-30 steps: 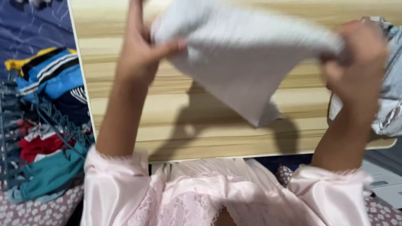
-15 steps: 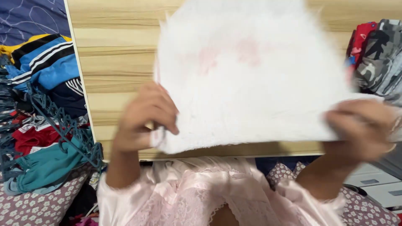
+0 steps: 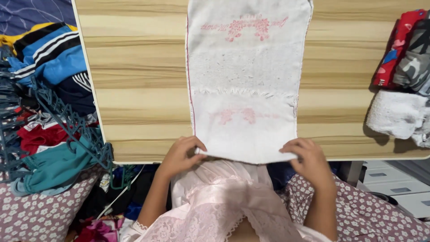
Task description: The person removes white towels from a clothes drying rack, unfolds them on a wooden table, and folds them neatly into small rectangles. The folded towels are stacked on the right side of the table.
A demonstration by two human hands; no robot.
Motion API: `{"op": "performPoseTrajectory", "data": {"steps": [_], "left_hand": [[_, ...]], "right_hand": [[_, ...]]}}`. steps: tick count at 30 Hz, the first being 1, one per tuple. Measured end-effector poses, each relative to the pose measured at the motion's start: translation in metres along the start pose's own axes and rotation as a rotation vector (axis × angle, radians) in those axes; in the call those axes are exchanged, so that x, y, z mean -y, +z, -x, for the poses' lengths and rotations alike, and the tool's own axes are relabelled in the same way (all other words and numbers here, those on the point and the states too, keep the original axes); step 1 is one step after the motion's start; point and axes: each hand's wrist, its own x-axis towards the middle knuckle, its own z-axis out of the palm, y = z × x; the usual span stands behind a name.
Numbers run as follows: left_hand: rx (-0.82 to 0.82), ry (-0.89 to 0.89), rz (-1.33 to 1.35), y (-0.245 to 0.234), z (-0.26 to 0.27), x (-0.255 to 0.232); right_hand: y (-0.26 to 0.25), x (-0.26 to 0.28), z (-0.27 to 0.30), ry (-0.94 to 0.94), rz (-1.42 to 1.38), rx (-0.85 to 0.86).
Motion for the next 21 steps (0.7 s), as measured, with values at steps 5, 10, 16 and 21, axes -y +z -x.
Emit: {"op": "performPoseTrajectory", "data": {"steps": [5, 10, 16, 21], "left_hand": [[-0.218, 0.072, 0.082, -0.014, -0.024, 0.009], [-0.539, 0.217, 0.072, -0.035, -0.102, 0.024], [-0.707, 0.175, 0.206, -0.069, -0.201, 0.03], [-0.797, 0.146, 0.379, -0.083, -0.264, 0.031]], "right_hand": [[-0.025, -0.019, -0.034, 0.064, -0.137, -0.113], [-0.04, -0.036, -0.102, 0.082, -0.189, -0.447], [-0.054, -0.057, -0.211, -0.101, -0.434, -0.636], [-0.058, -0.058, -0.29, -0.079, -0.458, -0.723]]}}
